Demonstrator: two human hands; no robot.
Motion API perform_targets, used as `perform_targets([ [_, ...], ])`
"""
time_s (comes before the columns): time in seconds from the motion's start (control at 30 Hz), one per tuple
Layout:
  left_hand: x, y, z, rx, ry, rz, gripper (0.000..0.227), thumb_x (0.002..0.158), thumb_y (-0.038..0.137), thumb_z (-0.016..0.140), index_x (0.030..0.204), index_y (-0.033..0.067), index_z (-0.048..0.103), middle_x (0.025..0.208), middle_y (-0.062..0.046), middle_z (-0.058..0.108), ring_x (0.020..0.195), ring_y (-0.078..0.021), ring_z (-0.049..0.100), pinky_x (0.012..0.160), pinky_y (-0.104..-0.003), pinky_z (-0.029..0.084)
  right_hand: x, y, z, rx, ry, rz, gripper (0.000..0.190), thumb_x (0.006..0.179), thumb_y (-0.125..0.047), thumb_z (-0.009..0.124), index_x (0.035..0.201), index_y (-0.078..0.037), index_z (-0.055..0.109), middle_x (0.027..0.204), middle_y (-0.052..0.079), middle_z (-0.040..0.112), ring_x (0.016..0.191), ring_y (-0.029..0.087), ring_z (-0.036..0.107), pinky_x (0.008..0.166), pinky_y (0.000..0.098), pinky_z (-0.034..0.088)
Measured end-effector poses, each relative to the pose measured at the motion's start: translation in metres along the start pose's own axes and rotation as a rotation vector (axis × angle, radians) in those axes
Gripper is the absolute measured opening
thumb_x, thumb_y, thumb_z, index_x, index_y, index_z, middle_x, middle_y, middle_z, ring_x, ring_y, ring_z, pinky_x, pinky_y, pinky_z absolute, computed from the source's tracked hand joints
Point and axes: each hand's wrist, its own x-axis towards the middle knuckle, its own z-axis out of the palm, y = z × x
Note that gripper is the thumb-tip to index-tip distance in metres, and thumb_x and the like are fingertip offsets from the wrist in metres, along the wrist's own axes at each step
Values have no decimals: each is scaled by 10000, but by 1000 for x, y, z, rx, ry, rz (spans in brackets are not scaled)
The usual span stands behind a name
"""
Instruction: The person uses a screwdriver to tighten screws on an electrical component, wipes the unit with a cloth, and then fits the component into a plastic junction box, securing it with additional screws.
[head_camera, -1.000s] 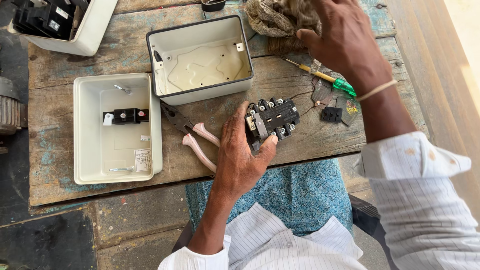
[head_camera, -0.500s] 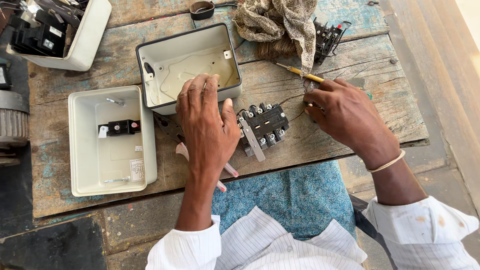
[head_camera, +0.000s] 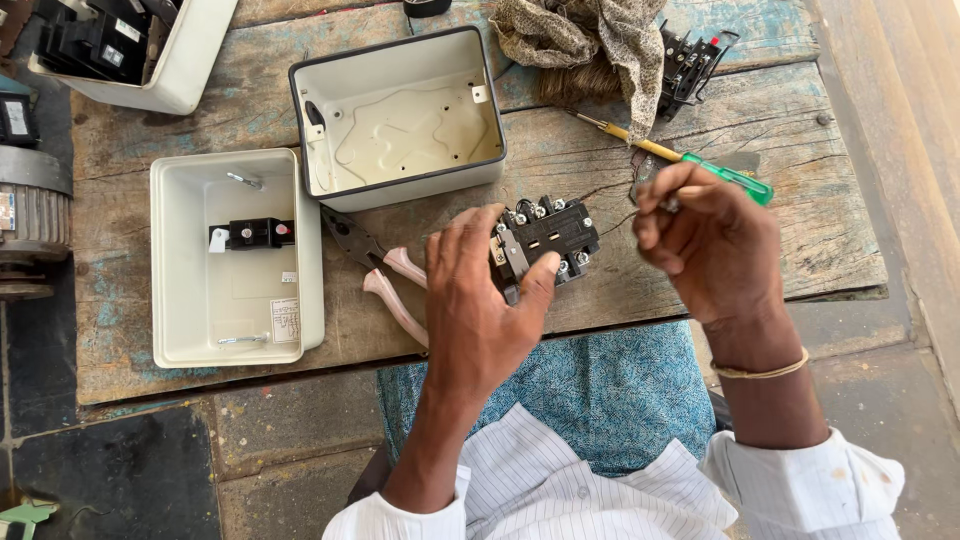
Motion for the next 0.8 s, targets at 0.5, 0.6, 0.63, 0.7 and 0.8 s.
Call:
perform_targets([
  [0.5, -85, 3, 26, -161, 86, 244, 722, 926, 207, 805, 1506, 163, 378, 1523, -245, 244, 1499, -522, 289, 1269, -658, 342, -86, 35, 36, -497, 131, 235, 857, 847, -276, 770, 1557, -32, 358, 1103, 84, 620, 957, 128, 566, 779, 256, 458],
  [0.6, -87, -3, 31, -217, 73, 271, 709, 942, 170, 819, 1497, 194, 378, 1542, -237, 235, 1547, -543, 266, 1292, -652, 365, -92, 39, 31, -479, 72, 187, 839, 855, -299, 761, 1514, -22, 321, 1147, 105, 616, 1096, 156, 598, 958, 301, 497],
  [0.63, -87, -4, 32, -230, 76, 288, 705, 949, 156, 827, 1492, 192, 380, 1540, -234, 237, 1553, -544, 271, 1292, -641, 388, -91, 38, 29, -526, 64, 212, 841, 845, -298, 747, 1519, -33, 319, 1143, 116, 622, 1085, 163, 602, 932, 313, 501],
  [0.7, -88, -5, 33, -230, 77, 294, 717, 939, 159, 833, 1493, 192, 379, 1535, -231, 236, 1539, -545, 279, 1284, -636, 400, -90, 34, 28, -573, 57, 239, 844, 834, -296, 732, 1524, -44, 317, 1138, 127, 627, 1074, 169, 607, 907, 326, 505],
  [0.8, -89, -8, 33, -228, 80, 308, 729, 940, 159, 833, 1504, 199, 372, 1531, -228, 235, 1532, -542, 283, 1281, -622, 415, -88, 29, 28, -597, 38, 289, 872, 813, -325, 724, 1524, -50, 300, 1181, 167, 662, 1104, 189, 616, 946, 344, 496],
])
